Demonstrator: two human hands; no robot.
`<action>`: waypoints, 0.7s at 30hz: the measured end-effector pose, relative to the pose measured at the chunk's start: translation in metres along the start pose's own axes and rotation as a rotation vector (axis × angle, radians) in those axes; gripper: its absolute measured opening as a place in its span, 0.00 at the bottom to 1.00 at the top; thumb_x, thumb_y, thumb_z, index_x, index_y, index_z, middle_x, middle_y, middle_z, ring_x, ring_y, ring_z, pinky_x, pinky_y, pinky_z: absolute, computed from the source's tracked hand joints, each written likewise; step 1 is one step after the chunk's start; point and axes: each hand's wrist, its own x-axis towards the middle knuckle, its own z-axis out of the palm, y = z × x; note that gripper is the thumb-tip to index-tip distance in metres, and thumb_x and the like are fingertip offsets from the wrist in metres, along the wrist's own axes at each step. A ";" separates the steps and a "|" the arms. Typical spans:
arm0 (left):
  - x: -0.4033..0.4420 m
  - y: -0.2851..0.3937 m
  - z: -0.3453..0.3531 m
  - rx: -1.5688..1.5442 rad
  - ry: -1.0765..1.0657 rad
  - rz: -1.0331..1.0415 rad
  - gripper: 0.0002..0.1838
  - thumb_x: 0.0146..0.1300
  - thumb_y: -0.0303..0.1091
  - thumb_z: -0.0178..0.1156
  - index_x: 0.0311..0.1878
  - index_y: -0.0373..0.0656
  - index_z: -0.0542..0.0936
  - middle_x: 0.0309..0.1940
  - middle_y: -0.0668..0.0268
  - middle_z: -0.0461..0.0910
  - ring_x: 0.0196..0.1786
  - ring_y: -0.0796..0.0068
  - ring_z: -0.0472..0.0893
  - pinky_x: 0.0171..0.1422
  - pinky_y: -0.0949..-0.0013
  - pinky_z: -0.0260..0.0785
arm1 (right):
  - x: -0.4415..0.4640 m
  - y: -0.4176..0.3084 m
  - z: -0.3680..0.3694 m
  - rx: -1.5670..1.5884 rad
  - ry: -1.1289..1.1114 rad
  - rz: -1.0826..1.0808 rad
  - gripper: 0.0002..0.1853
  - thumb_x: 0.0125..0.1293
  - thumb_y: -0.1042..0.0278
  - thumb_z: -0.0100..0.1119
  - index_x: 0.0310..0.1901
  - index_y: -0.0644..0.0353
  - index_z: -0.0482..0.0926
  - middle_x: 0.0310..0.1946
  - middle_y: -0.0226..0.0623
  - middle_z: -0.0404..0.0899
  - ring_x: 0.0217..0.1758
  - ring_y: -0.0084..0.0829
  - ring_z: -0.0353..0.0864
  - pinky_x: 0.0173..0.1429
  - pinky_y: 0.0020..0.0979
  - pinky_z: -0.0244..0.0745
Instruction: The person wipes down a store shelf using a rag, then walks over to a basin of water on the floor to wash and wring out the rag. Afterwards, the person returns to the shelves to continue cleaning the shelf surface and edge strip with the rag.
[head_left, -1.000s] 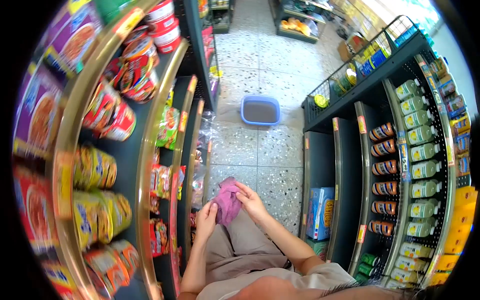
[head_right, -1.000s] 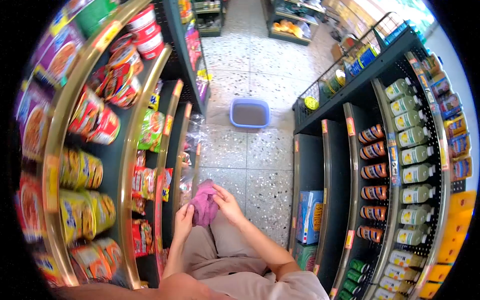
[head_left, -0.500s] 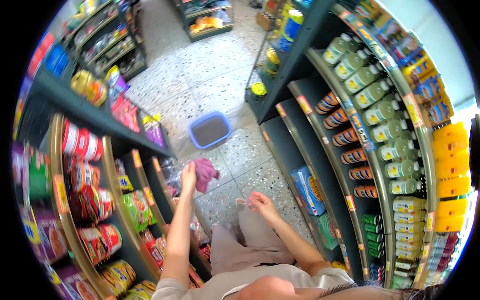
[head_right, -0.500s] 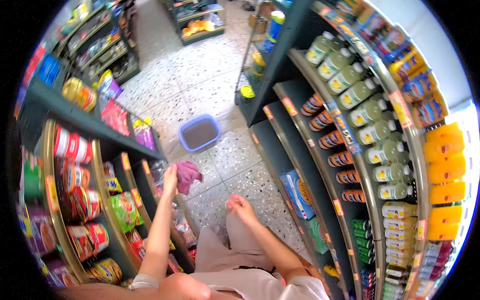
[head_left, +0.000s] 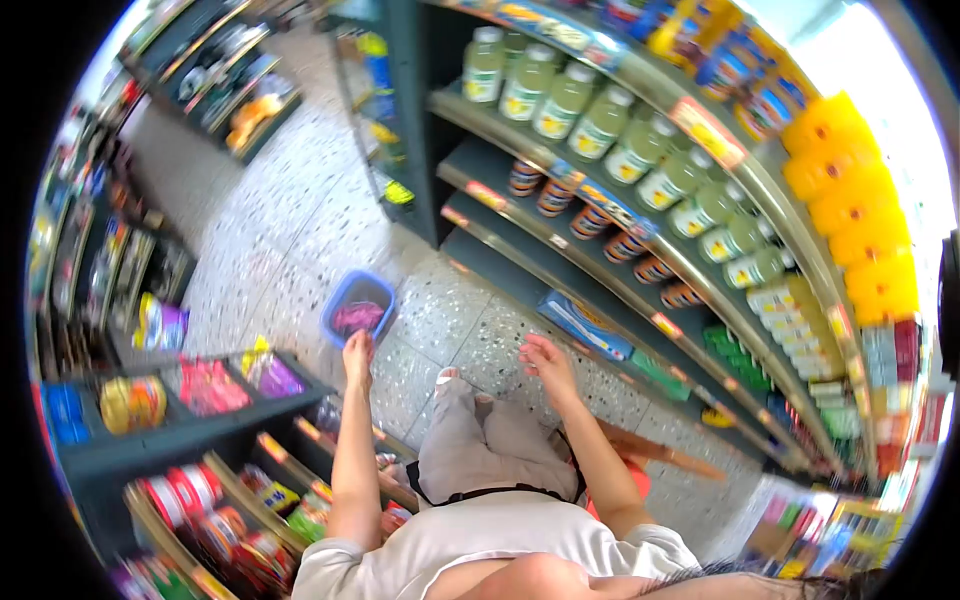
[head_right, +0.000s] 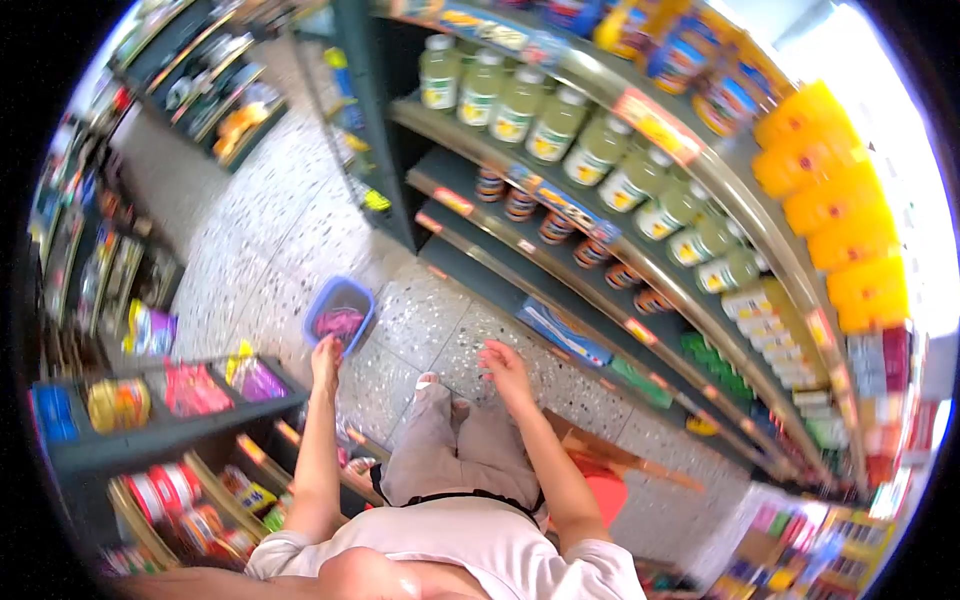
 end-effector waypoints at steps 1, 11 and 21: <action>0.000 0.001 0.012 0.006 -0.056 -0.036 0.14 0.71 0.47 0.60 0.48 0.47 0.81 0.37 0.75 0.82 0.39 0.82 0.79 0.41 0.78 0.68 | -0.004 0.003 -0.001 0.042 0.032 -0.022 0.18 0.72 0.70 0.53 0.62 0.56 0.74 0.49 0.31 0.81 0.48 0.24 0.81 0.48 0.26 0.75; -0.019 0.011 0.210 0.506 -0.743 -0.165 0.13 0.72 0.42 0.57 0.53 0.47 0.79 0.39 0.72 0.82 0.42 0.80 0.81 0.44 0.76 0.68 | -0.104 0.054 -0.047 0.401 0.598 -0.131 0.18 0.73 0.71 0.52 0.63 0.58 0.74 0.51 0.30 0.80 0.50 0.24 0.80 0.51 0.27 0.75; -0.261 -0.080 0.428 0.890 -1.567 -0.166 0.18 0.74 0.46 0.56 0.59 0.45 0.77 0.49 0.66 0.81 0.51 0.75 0.81 0.58 0.71 0.70 | -0.290 0.210 -0.090 0.897 1.383 -0.144 0.17 0.75 0.69 0.49 0.62 0.61 0.73 0.50 0.31 0.80 0.47 0.23 0.80 0.47 0.27 0.74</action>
